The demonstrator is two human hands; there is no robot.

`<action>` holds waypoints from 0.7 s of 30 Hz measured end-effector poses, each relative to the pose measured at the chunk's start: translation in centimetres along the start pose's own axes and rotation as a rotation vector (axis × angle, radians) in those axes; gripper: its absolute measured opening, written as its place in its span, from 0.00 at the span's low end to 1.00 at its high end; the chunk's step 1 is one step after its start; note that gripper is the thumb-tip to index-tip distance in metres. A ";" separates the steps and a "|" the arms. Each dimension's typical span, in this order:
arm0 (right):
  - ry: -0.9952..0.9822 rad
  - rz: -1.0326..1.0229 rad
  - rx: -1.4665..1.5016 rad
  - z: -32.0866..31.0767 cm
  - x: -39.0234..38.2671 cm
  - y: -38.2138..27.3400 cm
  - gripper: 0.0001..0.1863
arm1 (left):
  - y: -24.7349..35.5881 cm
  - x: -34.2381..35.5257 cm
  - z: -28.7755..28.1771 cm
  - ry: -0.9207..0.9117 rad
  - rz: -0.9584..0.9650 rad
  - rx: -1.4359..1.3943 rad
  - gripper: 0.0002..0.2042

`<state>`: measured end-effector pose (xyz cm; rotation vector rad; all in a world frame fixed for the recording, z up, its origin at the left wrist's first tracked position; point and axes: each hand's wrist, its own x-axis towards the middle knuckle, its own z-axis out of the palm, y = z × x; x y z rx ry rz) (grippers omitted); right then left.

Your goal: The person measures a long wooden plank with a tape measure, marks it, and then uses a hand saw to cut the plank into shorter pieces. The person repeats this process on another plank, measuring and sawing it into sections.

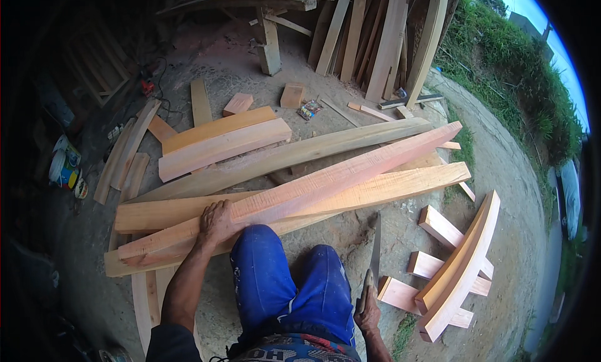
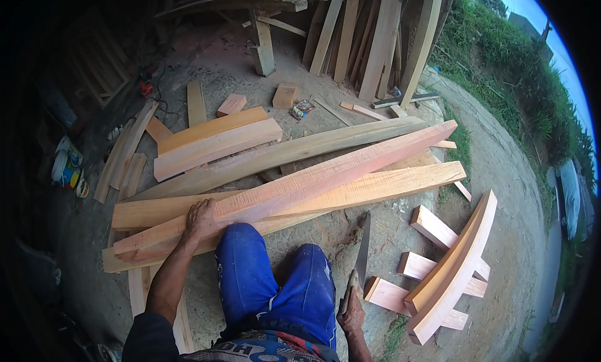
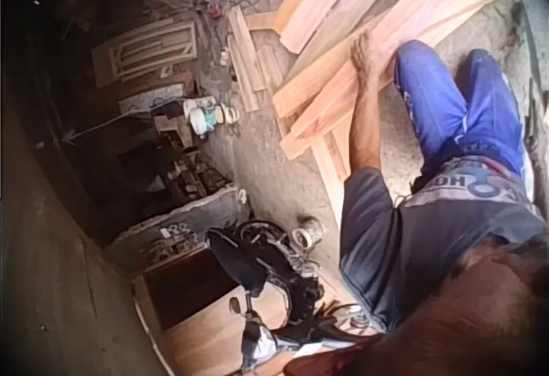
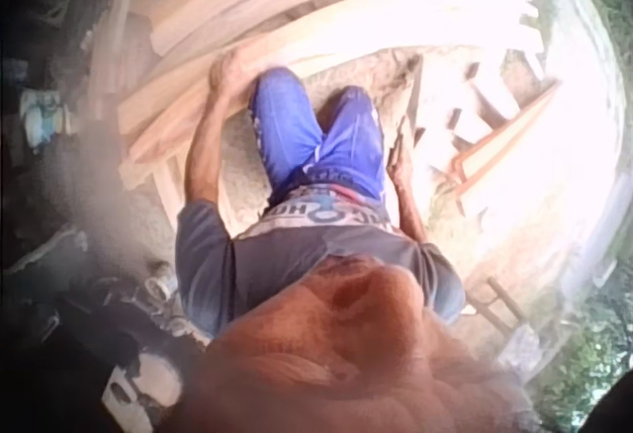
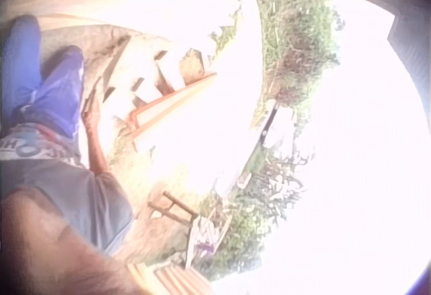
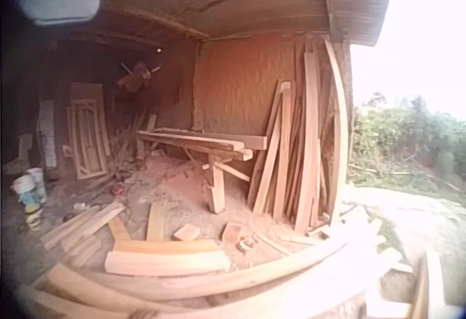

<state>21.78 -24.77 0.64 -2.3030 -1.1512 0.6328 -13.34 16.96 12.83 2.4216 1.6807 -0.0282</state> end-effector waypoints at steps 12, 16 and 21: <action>-0.177 -0.224 -0.276 -0.6 1.7 5.1 0.42 | 2.4 -4.8 3.3 0.138 -0.024 -0.008 0.38; -0.177 -0.233 -0.277 -0.3 1.3 5.6 0.39 | 3.5 -7.1 4.5 0.273 -0.010 0.007 0.38; -0.168 -0.267 -0.267 0.7 1.6 7.2 0.40 | 4.6 -8.5 4.2 0.274 -0.049 -0.010 0.38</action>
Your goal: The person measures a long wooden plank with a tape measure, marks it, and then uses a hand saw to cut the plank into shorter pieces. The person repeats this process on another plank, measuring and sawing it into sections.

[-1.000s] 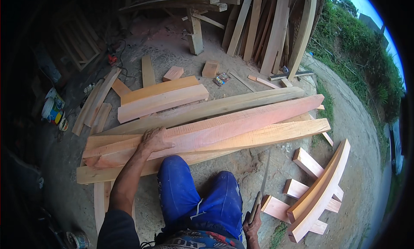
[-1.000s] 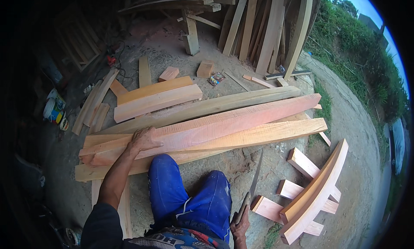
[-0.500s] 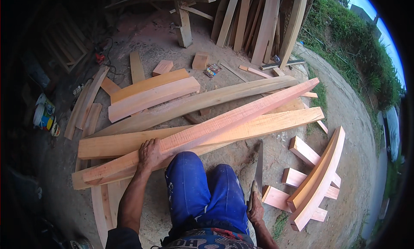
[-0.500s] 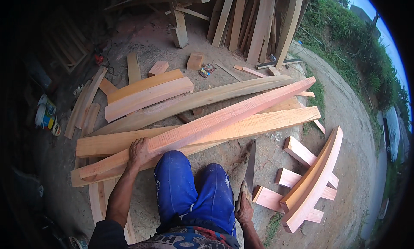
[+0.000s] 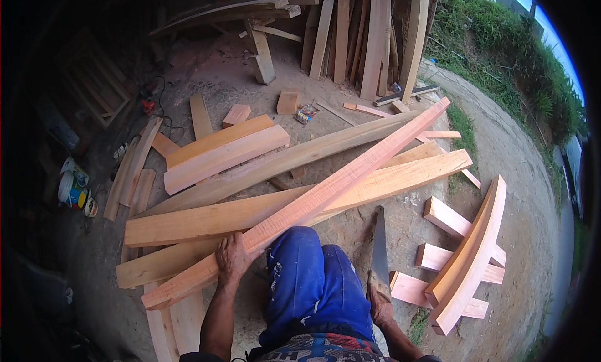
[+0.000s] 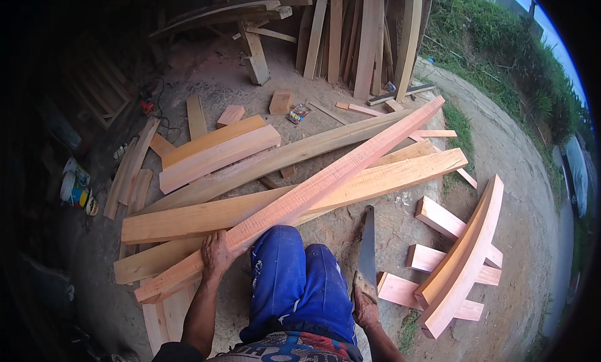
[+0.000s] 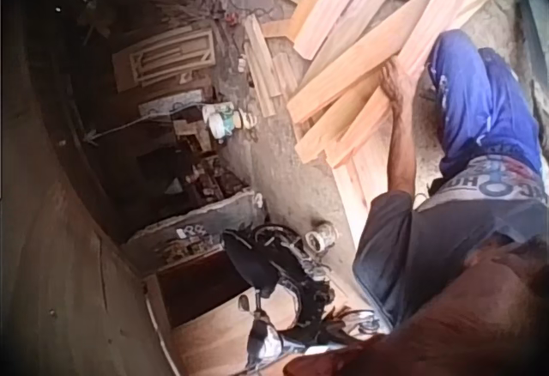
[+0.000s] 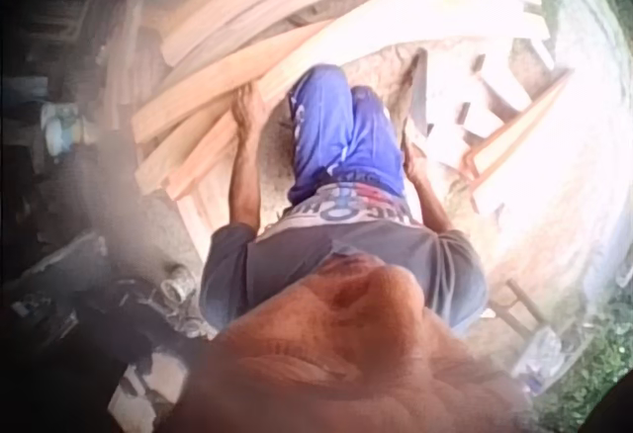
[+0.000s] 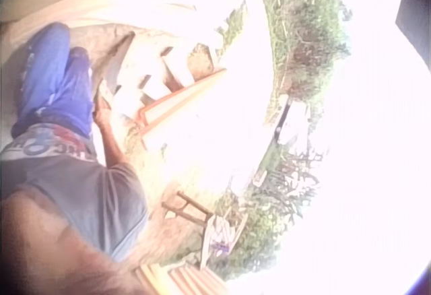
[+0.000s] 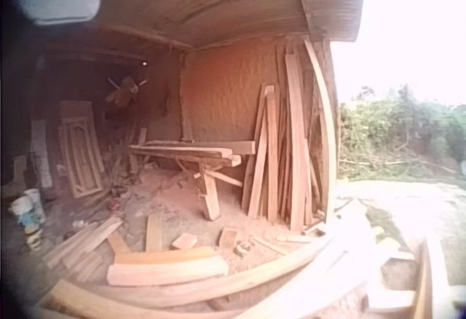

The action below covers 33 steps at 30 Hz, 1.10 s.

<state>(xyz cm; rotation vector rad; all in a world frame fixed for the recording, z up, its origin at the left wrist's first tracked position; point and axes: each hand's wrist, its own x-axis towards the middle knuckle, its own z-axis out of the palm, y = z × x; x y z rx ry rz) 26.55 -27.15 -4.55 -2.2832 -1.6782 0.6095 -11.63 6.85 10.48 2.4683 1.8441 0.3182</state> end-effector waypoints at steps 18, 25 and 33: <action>0.063 0.060 0.084 -0.1 -0.5 -0.9 0.48 | 2.5 -2.6 0.5 -0.065 -0.022 -0.005 0.36; 0.115 0.117 0.155 0.0 -0.3 -1.2 0.44 | 0.6 1.5 -2.6 -0.133 0.034 -0.042 0.39; 0.405 0.074 0.392 -3.3 1.0 -1.9 0.40 | -3.7 7.5 -2.9 -0.240 -0.012 -0.032 0.42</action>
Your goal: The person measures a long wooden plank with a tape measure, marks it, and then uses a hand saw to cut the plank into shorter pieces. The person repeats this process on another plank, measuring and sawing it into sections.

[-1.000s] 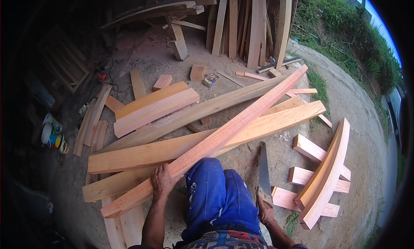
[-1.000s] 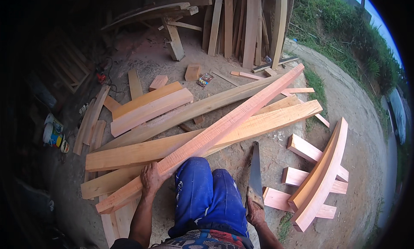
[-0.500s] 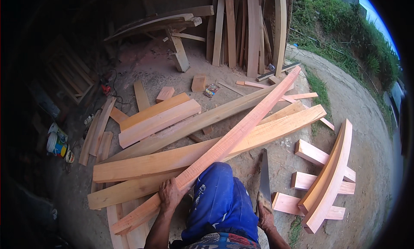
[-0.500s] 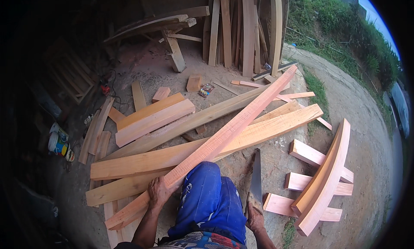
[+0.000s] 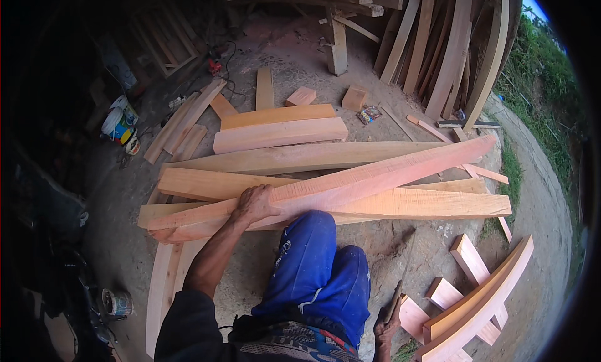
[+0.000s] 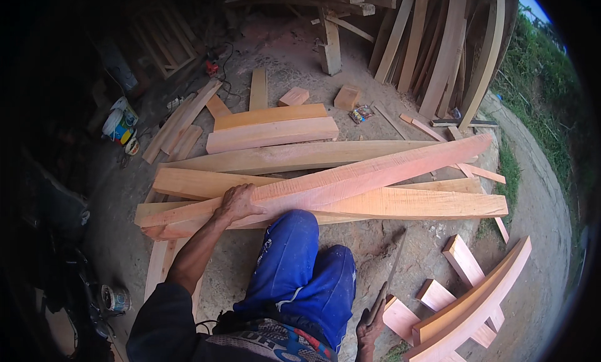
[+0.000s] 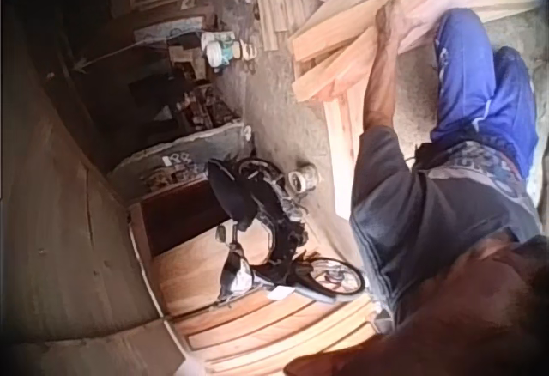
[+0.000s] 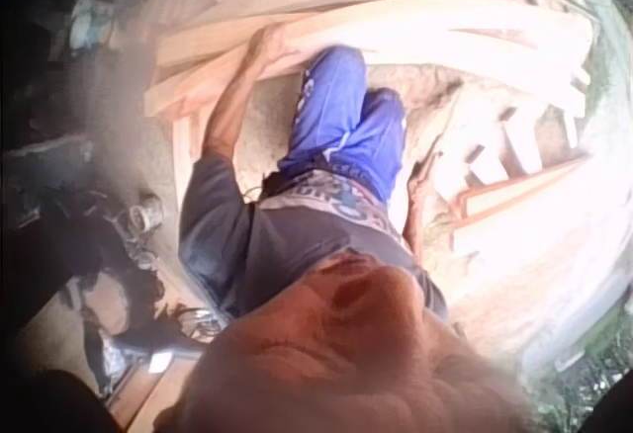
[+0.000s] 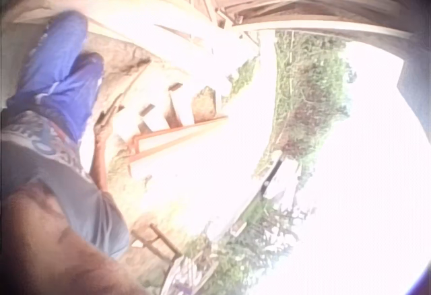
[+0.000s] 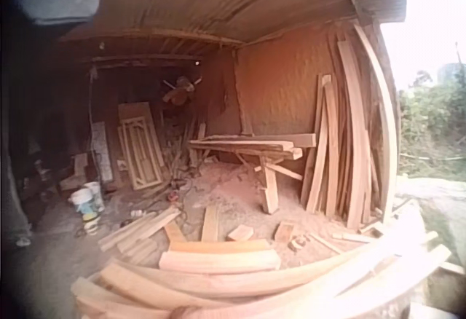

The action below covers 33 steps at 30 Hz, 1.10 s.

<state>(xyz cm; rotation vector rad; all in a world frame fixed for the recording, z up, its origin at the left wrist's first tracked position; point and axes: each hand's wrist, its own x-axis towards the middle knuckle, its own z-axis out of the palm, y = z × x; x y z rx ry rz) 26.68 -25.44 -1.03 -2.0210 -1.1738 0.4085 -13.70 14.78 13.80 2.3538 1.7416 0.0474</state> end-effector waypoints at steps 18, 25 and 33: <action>0.177 -0.025 0.635 -0.6 12.4 -16.2 0.37 | 6.9 8.0 5.4 0.261 0.141 0.003 0.44; -0.009 -0.109 0.611 2.8 15.3 -20.6 0.32 | 10.8 13.0 4.1 0.081 -0.080 -0.067 0.40; -0.108 -0.138 0.586 3.3 17.6 -20.7 0.34 | 8.4 18.5 2.2 -0.144 -0.233 -0.209 0.45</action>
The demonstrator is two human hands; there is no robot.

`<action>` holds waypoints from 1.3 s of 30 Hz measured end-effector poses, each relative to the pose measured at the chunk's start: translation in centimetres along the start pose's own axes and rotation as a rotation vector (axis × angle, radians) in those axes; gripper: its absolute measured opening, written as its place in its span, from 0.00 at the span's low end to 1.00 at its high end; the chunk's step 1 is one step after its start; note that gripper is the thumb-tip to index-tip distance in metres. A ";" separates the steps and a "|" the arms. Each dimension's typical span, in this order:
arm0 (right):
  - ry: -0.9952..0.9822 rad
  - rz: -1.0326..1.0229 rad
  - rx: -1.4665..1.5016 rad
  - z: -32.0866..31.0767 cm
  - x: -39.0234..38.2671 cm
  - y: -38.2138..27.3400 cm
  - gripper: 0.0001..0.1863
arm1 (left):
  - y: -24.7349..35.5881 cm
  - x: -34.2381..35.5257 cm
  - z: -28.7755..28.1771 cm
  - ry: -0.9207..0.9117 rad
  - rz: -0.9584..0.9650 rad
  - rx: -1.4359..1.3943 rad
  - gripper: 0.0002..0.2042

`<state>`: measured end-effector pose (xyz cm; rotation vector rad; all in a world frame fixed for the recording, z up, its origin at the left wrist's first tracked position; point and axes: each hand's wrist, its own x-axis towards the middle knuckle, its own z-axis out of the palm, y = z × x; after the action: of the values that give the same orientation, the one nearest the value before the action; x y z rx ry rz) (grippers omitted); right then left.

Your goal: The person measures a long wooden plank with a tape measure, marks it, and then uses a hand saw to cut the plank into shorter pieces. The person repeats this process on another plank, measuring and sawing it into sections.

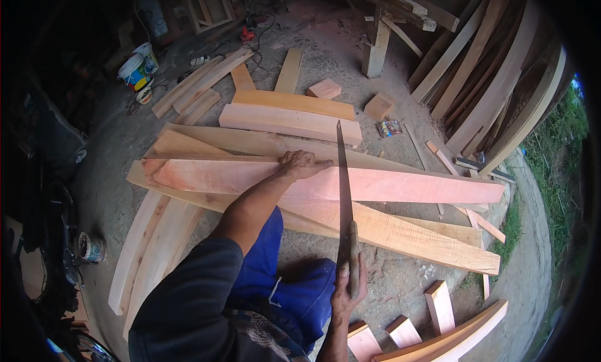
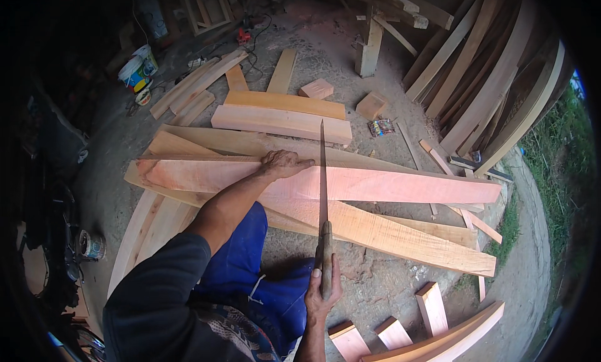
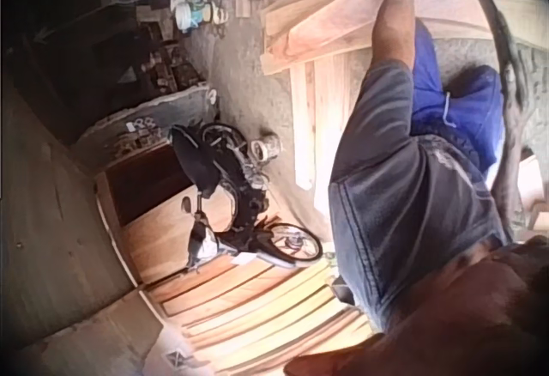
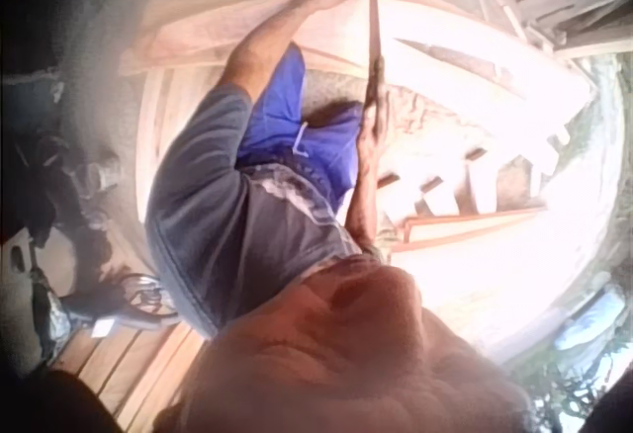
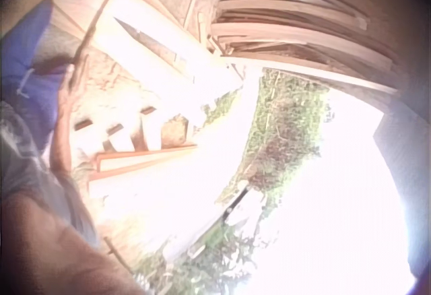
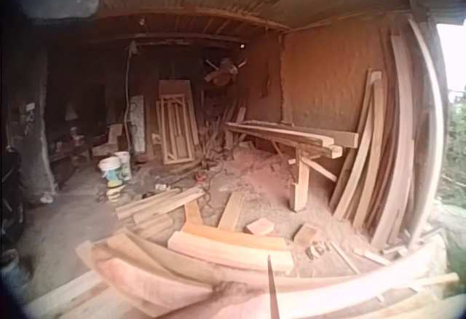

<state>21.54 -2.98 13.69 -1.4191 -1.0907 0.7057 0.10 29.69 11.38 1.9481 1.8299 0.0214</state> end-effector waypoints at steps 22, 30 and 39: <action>-0.052 -0.061 0.055 -0.9 0.5 0.9 0.33 | 2.4 -2.8 0.0 -0.014 -0.078 0.025 0.50; -0.003 -0.094 -0.010 -2.7 -4.3 0.3 0.36 | 1.5 -1.5 0.2 -0.005 -0.093 0.024 0.52; -0.039 0.026 -0.156 -2.2 -4.2 -4.6 0.36 | 0.8 -0.2 -0.8 -0.014 -0.084 -0.023 0.52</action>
<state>20.88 -8.12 17.78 -1.5602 -1.1799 0.6809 0.55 29.77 12.43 1.8503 1.8923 0.0023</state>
